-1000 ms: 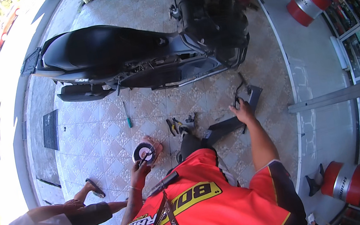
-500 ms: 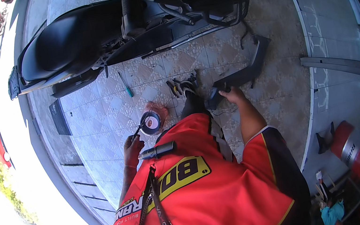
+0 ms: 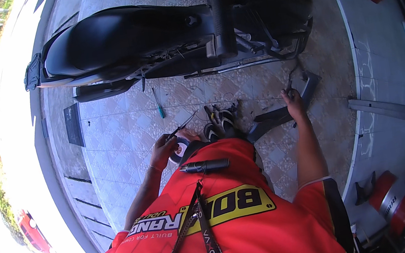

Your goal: The person removes a side panel from a motorcycle, then kneels to work on the under-seat area using a screwdriver and a flashlight. They manipulate wires and components under the seat, occasionally adjusting the seat and checking the area.

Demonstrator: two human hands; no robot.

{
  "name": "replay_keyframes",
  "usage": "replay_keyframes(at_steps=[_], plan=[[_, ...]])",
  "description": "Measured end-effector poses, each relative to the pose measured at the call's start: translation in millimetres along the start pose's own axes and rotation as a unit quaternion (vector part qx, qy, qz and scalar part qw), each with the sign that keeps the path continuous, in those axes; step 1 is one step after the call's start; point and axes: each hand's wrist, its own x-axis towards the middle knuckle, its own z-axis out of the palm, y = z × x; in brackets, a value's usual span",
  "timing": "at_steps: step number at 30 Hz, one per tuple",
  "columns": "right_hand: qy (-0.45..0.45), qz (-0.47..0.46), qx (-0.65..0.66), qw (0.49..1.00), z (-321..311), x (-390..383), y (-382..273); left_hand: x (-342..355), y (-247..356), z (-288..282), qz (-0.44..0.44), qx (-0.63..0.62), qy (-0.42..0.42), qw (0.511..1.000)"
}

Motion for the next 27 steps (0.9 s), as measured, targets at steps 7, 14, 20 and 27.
replay_keyframes(at_steps=[7, 14, 20, 27], plan=[[0.142, 0.030, 0.082, 0.986, -35, -56, -42, 14, -5, -37, 0.017, -0.003, -0.052, 0.999], [0.187, -0.066, 0.019, 0.980, -58, -75, -102, 20, -17, -70, 0.022, -0.010, -0.035, 0.999], [0.198, -0.128, -0.022, 0.971, -81, -31, -126, 9, -17, -69, 0.020, -0.027, 0.018, 0.999], [0.207, -0.159, -0.055, 0.964, -130, 46, -127, 6, -28, -52, 0.007, -0.020, 0.060, 0.998]])
